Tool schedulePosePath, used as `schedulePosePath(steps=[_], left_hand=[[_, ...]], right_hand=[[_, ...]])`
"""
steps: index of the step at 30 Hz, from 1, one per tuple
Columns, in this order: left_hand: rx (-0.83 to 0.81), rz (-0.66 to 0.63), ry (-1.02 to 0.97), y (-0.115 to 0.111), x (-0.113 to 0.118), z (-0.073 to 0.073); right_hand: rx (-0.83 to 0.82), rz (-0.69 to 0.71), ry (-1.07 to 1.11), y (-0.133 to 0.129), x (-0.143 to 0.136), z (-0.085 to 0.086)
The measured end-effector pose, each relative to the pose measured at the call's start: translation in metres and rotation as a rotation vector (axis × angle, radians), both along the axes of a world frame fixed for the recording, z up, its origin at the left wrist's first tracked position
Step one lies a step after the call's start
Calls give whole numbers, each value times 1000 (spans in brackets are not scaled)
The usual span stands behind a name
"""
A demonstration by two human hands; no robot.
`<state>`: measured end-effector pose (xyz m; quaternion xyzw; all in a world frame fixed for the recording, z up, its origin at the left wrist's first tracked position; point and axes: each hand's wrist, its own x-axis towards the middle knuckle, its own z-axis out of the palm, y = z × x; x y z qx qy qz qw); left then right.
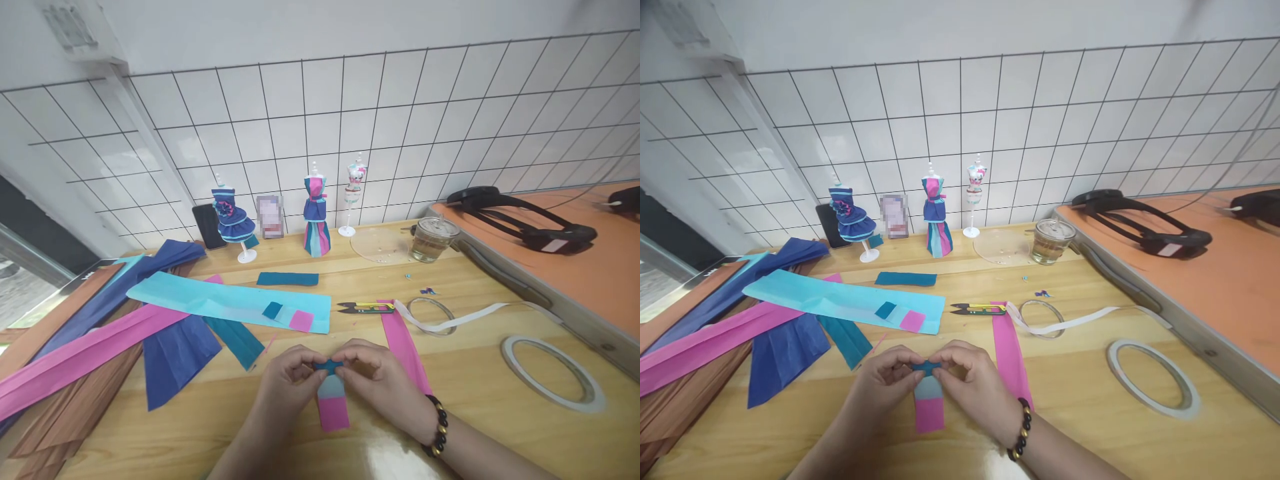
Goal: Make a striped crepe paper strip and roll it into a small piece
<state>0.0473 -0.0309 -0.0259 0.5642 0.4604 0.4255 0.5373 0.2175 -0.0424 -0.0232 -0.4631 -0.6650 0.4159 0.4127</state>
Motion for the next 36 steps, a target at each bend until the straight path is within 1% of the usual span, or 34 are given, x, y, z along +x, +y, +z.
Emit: schedulePosePath(steps=[4, 12, 18, 21, 24, 27, 29, 33, 36], left_hand=[[16, 6, 9, 2, -1, -1], [122, -15, 103, 1, -5, -3], [167, -27, 183, 3, -6, -4], [175, -41, 177, 3, -7, -4], [125, -44, 128, 2, -7, -5], [-17, -34, 80, 2, -6, -7], [-80, -37, 49, 2, -5, -8], [-100, -38, 22, 2, -5, -7], [-110, -23, 12, 1, -4, -5]], right_hand=[[20, 17, -40, 1, 1, 0], [67, 39, -106, 1, 4, -1], [57, 32, -79, 1, 3, 1], [30, 29, -34, 1, 2, 1], [-55, 5, 0, 1, 1, -2], [-148, -15, 43, 1, 0, -8], [-188, -16, 97, 2, 0, -11], [-228, -2, 186, 3, 1, -17], [-249, 20, 193, 4, 1, -17]])
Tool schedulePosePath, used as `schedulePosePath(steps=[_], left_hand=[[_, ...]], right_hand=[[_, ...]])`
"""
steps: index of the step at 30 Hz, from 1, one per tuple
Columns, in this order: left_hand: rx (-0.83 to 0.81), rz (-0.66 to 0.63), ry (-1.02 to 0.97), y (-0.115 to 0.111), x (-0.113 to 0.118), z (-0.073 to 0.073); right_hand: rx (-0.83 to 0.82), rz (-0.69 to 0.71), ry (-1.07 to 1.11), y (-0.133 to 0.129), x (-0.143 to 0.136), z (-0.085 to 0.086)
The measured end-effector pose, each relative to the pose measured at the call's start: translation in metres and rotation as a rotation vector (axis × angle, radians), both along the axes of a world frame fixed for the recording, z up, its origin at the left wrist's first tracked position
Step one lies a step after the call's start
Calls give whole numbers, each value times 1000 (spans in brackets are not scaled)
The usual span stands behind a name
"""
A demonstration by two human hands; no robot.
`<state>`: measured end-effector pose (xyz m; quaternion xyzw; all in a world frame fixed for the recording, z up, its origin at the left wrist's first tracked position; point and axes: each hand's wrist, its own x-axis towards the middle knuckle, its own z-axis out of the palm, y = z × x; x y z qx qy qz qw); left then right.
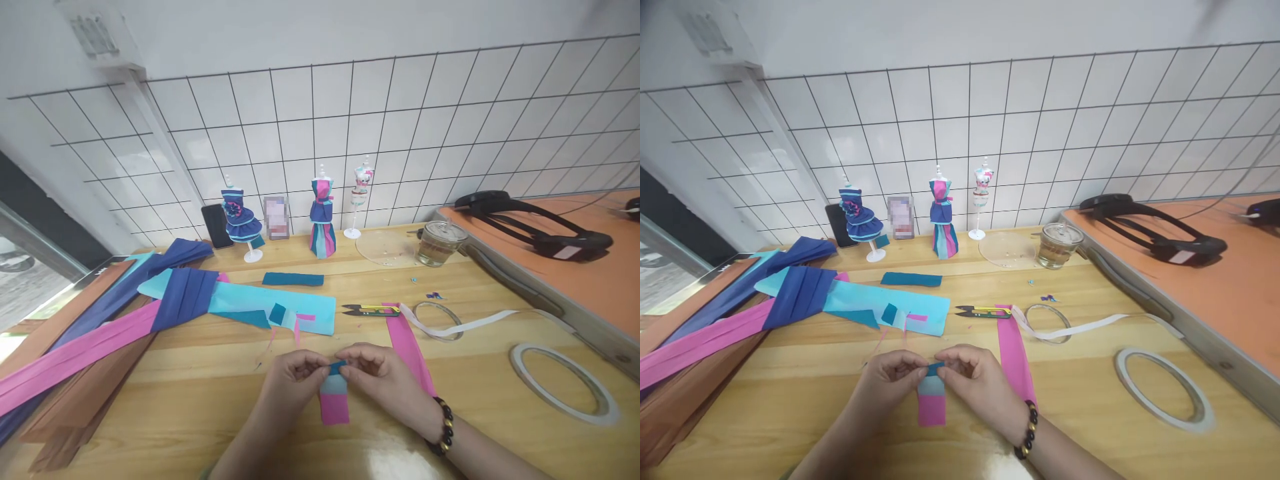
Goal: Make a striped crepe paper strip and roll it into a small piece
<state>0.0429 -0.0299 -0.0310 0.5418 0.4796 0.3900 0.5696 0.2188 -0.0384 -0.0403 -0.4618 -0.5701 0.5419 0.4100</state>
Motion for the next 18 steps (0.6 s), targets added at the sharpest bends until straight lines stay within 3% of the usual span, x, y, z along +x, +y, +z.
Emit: schedulePosePath(steps=[18], left_hand=[[-85, -4, -74, 1, -2, -2]], right_hand=[[-61, -17, 35, 2, 2, 0]])
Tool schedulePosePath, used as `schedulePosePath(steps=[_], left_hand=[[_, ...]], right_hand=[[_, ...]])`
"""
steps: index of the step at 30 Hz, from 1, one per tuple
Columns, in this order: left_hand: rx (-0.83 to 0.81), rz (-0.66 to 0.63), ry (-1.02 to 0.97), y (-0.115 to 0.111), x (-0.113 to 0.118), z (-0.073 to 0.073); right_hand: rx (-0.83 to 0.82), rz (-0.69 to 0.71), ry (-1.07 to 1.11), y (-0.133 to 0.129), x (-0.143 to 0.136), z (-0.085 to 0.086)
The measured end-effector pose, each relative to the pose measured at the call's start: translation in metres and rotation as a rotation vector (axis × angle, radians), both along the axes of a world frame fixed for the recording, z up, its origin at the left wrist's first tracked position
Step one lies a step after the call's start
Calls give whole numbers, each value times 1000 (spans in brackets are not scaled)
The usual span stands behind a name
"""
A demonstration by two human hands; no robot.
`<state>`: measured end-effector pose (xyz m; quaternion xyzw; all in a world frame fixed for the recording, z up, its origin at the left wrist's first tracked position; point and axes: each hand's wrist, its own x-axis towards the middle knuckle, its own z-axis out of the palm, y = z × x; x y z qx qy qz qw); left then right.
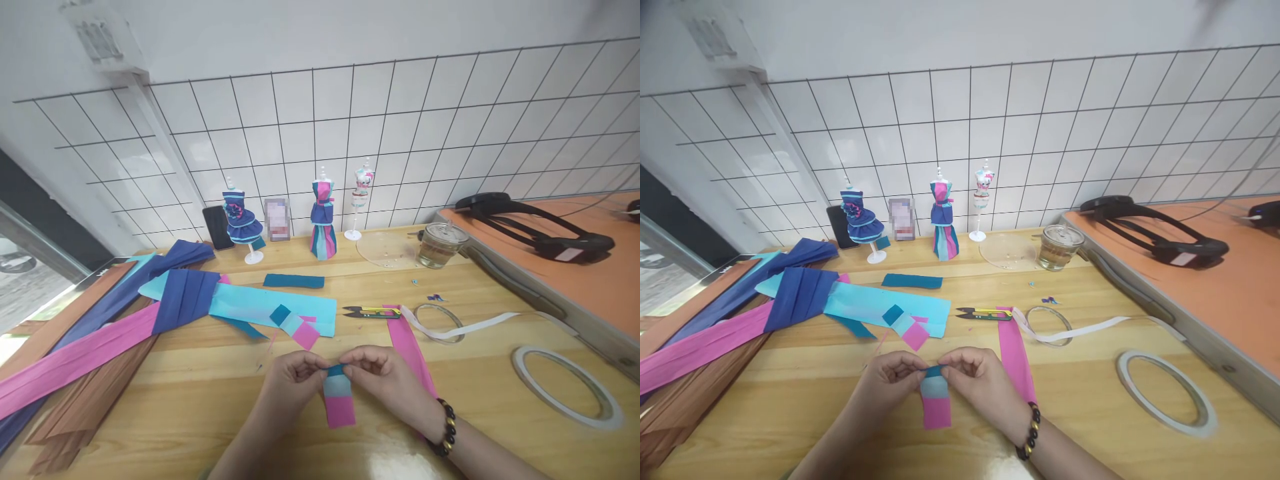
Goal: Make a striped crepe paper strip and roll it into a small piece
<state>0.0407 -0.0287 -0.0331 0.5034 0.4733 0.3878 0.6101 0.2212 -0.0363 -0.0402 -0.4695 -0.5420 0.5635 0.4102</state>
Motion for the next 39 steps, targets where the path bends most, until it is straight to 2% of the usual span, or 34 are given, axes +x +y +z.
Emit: schedulePosePath(steps=[7, 15, 21, 28, 31, 35, 39], left_hand=[[-10, -3, -15, 1, 0, -1], [-5, 17, 6, 0, 0, 11], [42, 1, 63, -2, 0, 15], [75, -11, 93, -4, -1, 20], [66, -6, 81, -3, -1, 16], [102, -19, 46, -2, -2, 3], [155, -11, 103, 0, -3, -4]], right_hand=[[31, 16, 14, 0, 1, 4], [80, 36, -7, 0, 2, 5], [10, 36, 39, 1, 3, 4], [-34, 57, 81, 1, 5, 14], [-13, 60, 91, 0, 5, 13], [18, 23, 83, 0, 2, 5], [58, -17, 23, 0, -2, 0]])
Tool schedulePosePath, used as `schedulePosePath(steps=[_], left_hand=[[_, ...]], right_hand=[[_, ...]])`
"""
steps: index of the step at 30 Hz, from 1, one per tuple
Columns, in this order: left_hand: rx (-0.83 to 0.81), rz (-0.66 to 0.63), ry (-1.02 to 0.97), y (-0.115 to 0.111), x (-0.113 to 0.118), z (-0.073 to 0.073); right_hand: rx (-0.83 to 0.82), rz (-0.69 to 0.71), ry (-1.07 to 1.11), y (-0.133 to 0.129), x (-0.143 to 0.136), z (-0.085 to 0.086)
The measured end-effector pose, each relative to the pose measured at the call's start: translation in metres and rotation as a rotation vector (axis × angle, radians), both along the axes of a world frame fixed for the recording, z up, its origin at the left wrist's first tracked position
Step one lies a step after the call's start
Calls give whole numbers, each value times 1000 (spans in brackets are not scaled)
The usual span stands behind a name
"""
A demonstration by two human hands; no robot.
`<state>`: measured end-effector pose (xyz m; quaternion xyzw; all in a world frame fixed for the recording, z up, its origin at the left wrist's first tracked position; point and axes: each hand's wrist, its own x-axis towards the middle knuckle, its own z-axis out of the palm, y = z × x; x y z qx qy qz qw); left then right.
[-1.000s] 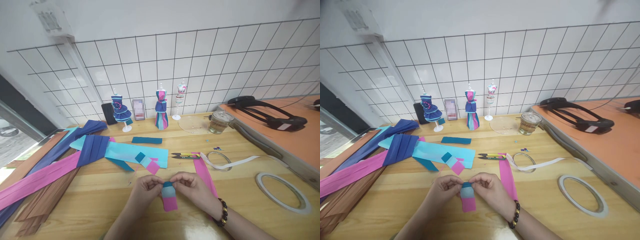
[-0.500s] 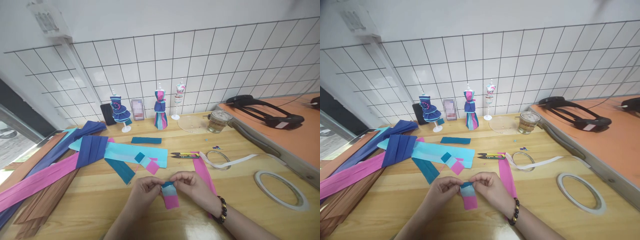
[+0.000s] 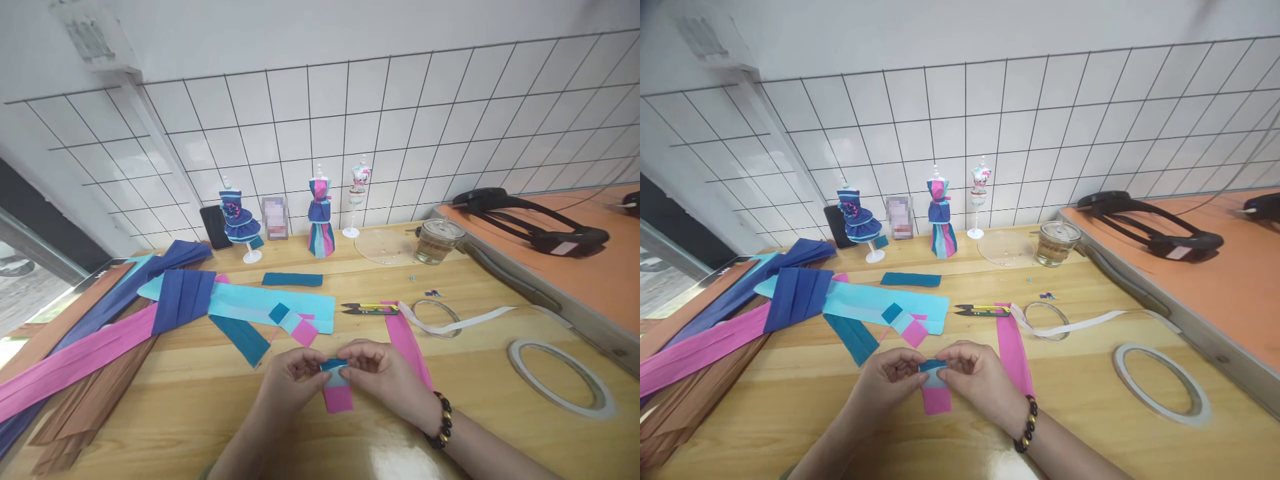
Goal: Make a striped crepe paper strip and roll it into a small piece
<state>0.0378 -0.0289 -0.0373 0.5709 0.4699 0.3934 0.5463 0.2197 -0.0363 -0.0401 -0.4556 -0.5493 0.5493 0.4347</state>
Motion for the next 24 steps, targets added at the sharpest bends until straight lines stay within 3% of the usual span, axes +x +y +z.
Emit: schedulePosePath(steps=[12, 24], left_hand=[[75, 51, 167, -1, 2, 3], [58, 7, 196, -2, 4, 13]], right_hand=[[53, 0, -184, 0, -1, 4], [65, 53, -176, -2, 1, 10]])
